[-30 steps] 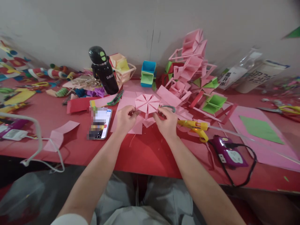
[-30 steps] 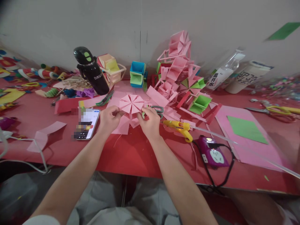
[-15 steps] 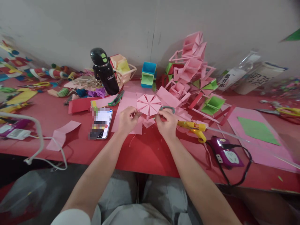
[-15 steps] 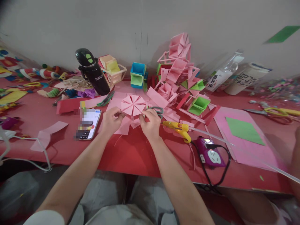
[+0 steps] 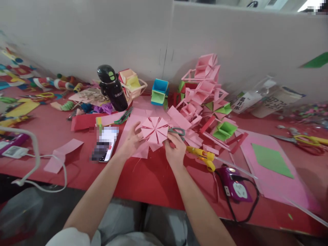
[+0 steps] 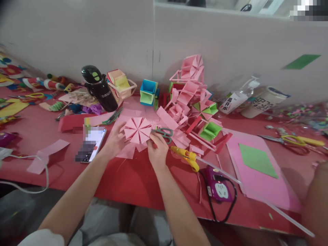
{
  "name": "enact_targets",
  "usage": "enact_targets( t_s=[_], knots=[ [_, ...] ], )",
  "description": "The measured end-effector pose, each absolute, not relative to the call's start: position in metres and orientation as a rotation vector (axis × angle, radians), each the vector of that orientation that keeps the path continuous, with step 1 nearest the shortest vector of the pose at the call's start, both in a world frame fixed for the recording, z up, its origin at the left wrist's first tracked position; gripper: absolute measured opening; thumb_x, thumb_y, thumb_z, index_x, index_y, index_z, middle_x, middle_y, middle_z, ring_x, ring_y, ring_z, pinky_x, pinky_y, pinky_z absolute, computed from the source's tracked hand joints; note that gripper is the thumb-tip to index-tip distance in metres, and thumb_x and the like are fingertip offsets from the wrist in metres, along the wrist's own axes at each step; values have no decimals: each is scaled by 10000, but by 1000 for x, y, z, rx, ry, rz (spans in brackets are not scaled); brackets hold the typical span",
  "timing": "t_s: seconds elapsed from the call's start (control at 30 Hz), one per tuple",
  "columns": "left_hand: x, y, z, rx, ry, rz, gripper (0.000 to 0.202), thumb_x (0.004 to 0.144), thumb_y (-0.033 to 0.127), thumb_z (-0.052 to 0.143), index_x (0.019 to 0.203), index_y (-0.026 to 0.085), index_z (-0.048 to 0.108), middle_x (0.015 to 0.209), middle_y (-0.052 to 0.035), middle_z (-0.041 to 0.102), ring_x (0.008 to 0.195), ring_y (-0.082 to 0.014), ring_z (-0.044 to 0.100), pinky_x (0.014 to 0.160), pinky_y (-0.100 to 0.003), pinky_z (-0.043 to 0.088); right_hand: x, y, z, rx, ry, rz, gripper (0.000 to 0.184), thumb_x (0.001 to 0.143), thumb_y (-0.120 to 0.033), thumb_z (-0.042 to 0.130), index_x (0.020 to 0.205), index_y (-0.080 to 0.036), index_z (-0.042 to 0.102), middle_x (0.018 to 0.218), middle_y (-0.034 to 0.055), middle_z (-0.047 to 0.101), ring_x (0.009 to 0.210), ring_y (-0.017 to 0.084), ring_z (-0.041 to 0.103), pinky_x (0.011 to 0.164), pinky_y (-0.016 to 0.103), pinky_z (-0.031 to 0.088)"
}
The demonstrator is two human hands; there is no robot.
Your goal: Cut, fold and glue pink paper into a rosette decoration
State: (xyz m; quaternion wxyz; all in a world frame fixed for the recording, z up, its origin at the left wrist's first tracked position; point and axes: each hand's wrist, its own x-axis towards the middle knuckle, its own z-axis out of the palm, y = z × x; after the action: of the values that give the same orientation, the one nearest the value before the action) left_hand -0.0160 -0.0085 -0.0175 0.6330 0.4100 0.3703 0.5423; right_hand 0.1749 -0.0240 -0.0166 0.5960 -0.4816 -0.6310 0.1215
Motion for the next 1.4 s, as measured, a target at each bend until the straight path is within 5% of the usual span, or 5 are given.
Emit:
enact_targets(
  t_s=[0.3,0.47,0.77,1.03,1.4],
  knots=[
    [-19,-5,1,526,1079,1330,703,545,167,894,1173,294,605,840,30,674,695,-134,654,582,-233,526,174,-34,-12,-1140,-1424,637,319,878,-129,514,1098,-230,720,1128,80,731,1045,207,684,948,387,551],
    [-29,3,1,574,938,1487,306,624,202,839,870,218,658,848,24,701,732,-123,665,647,-246,560,188,-27,0,-1241,-1244,650,192,893,-247,587,1026,-197,715,1026,79,739,886,190,691,808,339,568],
    [-34,4,-3,546,907,1513,263,627,210,813,793,207,608,846,24,657,782,-137,646,687,-281,571,213,-31,19,-1458,-2010,706,152,881,-294,641,955,-209,743,944,60,768,814,216,698,743,359,541],
    [-41,12,-3,407,991,1604,351,630,358,805,851,223,567,822,17,622,667,-121,626,679,-304,548,168,-51,-9,-1488,-2217,360,391,911,-425,626,1247,-225,647,1404,156,582,1301,352,525,1021,534,447],
    [-36,26,1,468,768,1464,320,656,158,739,878,234,522,850,12,635,844,-170,678,881,-407,569,165,-28,-20,-1760,-1844,635,347,731,-101,669,1073,-153,641,1000,111,690,898,234,638,797,366,497]
  ],
)
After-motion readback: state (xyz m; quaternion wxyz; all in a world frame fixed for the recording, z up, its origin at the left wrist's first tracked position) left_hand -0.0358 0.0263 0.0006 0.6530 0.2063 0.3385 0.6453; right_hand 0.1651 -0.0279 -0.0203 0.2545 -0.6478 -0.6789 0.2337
